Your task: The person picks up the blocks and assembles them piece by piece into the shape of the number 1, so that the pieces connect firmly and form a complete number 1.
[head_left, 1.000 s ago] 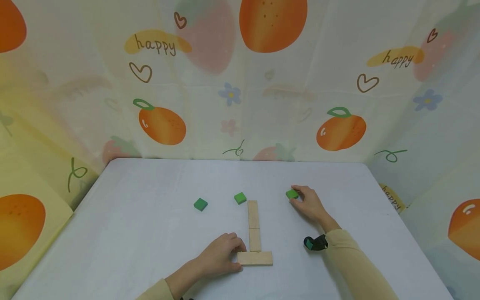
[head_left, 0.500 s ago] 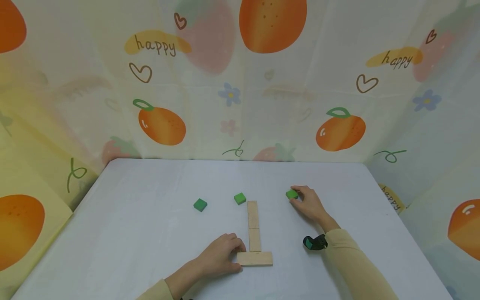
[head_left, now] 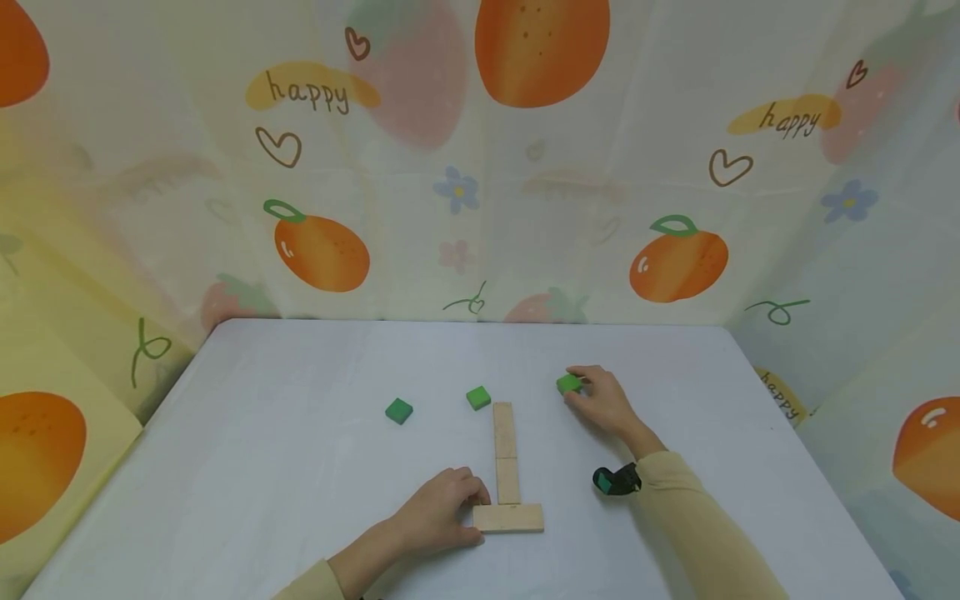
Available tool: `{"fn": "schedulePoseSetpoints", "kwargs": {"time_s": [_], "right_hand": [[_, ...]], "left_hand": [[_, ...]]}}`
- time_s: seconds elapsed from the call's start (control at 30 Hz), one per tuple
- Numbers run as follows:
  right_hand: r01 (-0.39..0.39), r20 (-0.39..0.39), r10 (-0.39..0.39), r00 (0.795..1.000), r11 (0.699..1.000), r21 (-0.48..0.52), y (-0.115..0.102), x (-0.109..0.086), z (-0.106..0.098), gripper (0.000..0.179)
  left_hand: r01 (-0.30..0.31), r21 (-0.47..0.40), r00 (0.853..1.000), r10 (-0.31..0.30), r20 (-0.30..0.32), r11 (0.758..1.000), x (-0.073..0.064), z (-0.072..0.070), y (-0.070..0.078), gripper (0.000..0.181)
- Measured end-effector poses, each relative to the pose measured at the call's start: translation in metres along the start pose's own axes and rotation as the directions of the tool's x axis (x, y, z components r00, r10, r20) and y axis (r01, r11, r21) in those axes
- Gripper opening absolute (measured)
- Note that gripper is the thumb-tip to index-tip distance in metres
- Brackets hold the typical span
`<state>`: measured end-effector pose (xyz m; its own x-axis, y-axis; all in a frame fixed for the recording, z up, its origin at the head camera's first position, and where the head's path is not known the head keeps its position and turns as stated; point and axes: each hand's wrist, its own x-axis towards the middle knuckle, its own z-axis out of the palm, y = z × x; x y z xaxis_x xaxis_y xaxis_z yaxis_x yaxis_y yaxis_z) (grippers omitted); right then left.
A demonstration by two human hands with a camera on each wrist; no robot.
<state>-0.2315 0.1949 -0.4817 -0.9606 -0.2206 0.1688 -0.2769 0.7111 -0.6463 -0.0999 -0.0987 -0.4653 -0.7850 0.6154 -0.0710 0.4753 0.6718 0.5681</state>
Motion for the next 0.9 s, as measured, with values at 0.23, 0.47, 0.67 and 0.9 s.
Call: {"fn": "schedulePoseSetpoints", "kwargs": {"time_s": [0.23,0.47,0.67,0.9], "right_hand": [[0.01,0.012,-0.01,1.0,1.0,0.015,-0.013,0.005,0.011,0.043],[0.045,0.018,-0.045,0.999,0.999,0.011,-0.023,0.01,0.024,0.043],[0.064,0.029,-0.064,0.998,0.998,0.001,-0.03,0.012,0.036,0.043],[0.071,0.044,-0.071,0.996,0.997,-0.002,-0.041,0.016,0.043,0.042]], "left_hand": [[-0.007,-0.001,1.0,0.007,-0.005,1.0,0.0,0.0,0.0,0.032],[-0.017,0.011,1.0,0.017,-0.015,1.0,0.0,0.0,0.001,0.032],[-0.004,0.004,1.0,0.004,-0.006,1.0,-0.001,-0.001,0.003,0.032],[-0.015,0.005,1.0,0.015,-0.012,1.0,-0.001,-0.001,0.002,0.032]]}}
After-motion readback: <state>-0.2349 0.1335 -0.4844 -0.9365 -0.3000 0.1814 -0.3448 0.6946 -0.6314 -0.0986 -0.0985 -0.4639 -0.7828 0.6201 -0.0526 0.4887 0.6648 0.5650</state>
